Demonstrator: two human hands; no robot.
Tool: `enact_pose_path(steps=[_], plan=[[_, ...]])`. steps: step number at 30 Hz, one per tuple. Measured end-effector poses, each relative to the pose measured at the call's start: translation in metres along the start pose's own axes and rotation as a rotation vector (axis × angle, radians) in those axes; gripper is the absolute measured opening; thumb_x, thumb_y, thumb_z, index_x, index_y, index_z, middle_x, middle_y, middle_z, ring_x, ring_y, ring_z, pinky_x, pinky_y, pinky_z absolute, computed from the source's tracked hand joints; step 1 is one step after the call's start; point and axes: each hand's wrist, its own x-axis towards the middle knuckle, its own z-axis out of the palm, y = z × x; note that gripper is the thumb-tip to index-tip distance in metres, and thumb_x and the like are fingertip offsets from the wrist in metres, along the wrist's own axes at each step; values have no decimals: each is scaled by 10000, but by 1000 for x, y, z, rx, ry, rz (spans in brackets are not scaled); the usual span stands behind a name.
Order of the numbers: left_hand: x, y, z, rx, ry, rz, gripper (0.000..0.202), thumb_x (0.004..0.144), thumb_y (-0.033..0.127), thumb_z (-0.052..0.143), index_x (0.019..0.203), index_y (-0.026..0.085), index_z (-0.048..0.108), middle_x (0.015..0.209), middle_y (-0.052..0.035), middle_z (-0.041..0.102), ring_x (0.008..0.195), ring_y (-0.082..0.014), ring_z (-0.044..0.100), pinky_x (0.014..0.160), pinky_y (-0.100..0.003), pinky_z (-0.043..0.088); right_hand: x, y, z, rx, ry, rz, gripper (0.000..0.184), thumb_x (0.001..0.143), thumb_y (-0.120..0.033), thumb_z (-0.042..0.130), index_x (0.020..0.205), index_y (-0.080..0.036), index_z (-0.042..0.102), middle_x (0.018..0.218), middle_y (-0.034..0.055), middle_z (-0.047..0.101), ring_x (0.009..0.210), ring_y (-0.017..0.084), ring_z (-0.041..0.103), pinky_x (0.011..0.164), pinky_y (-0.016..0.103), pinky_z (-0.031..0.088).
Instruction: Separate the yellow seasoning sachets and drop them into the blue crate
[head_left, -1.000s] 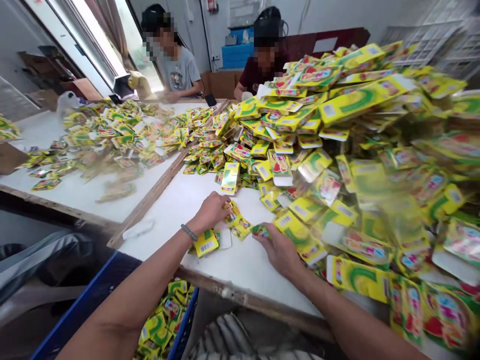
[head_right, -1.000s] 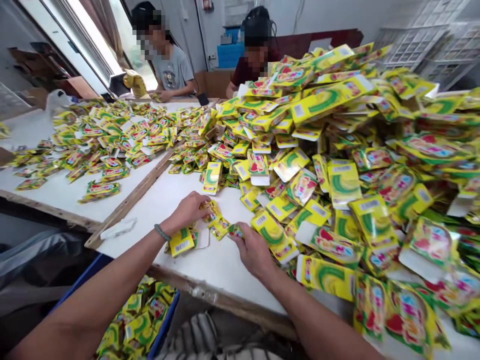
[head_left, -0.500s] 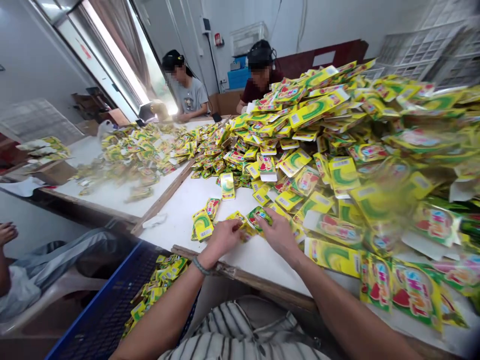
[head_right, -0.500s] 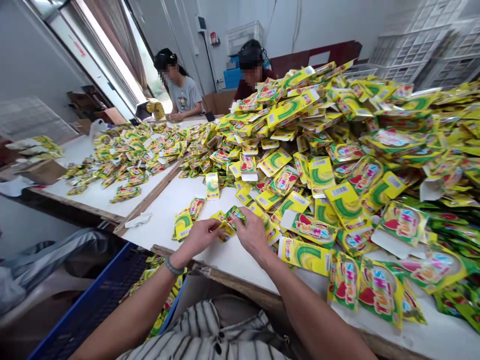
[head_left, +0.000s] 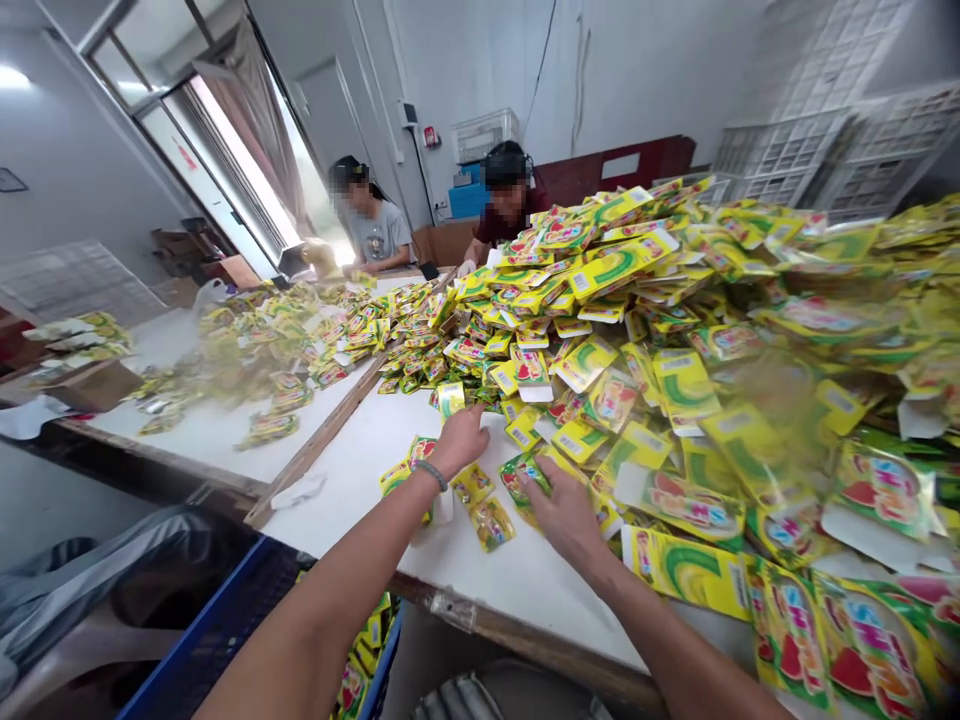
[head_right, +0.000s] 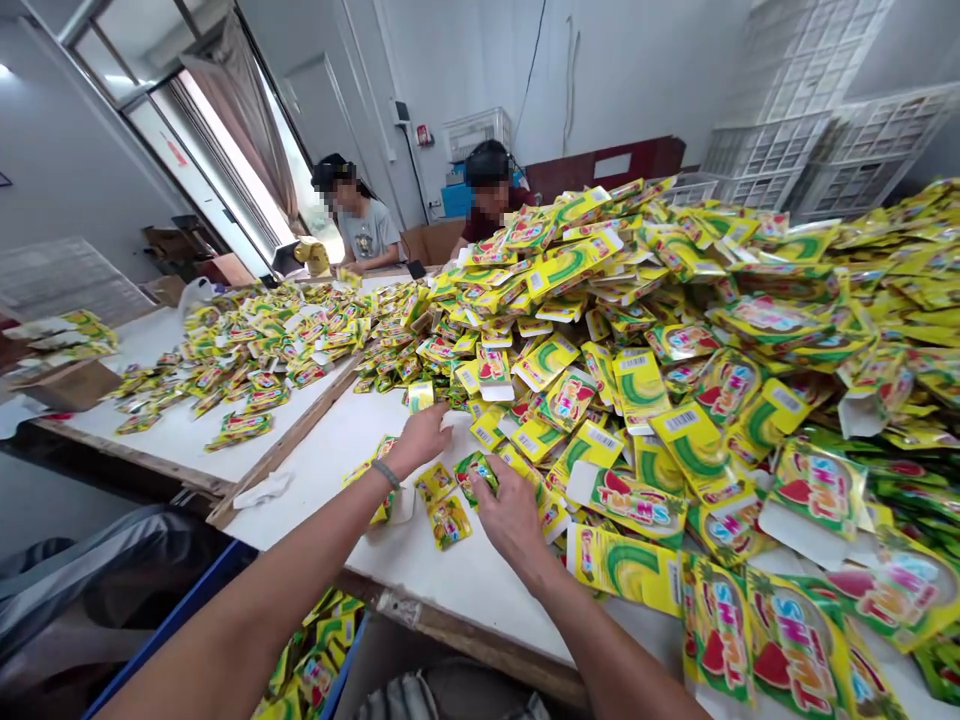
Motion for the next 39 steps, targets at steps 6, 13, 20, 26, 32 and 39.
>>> enact_pose_path(steps=[6, 13, 20, 26, 32, 39], plan=[[57, -7, 18, 74, -24, 61, 414, 815, 114, 483, 1213, 55, 579, 1259, -227, 574, 1201, -304, 513, 988, -396, 407, 1, 8, 4, -36, 45, -45, 315, 829, -471, 449, 819, -185, 579, 730, 51, 626, 692, 203, 557, 660, 297, 421], [32, -16, 5, 49, -48, 0, 301, 893, 212, 408, 948, 142, 696, 907, -145, 702, 921, -253, 651, 792, -331, 458, 1, 4, 0, -35, 58, -22, 324, 855, -465, 457, 806, -177, 598, 686, 36, 608, 637, 176, 521, 628, 283, 416], [-52, -26, -5, -454, 46, -238, 370, 885, 441, 447, 673, 186, 612, 625, -15, 640, 625, -150, 622, 634, -248, 446, -1, 9, 8, 166, -42, 90, 331, 808, -478, 541, 930, -176, 598, 801, 43, 637, 660, 180, 567, 606, 299, 471], [-92, -11, 2, -1149, -1, -384, 400, 706, 557, 644, 664, 171, 547, 595, 16, 586, 551, -121, 568, 543, -235, 424, 2, 12, 7, 262, -80, 97, 328, 791, -484, 560, 890, -172, 576, 835, 48, 637, 742, 183, 573, 645, 289, 474], [-117, 7, 5, -1358, -106, -345, 430, 661, 552, 716, 740, 137, 635, 666, -17, 637, 596, -121, 565, 593, -246, 440, 6, 18, 9, 386, -97, 75, 335, 806, -479, 589, 931, -168, 578, 891, 45, 644, 817, 179, 579, 712, 287, 470], [-112, 15, 5, -1524, -58, -354, 466, 617, 473, 790, 907, 134, 657, 841, -20, 679, 759, -126, 585, 748, -242, 469, -3, 7, 8, 346, -233, 62, 287, 814, -436, 592, 848, -151, 586, 807, 28, 624, 748, 160, 547, 721, 297, 448]])
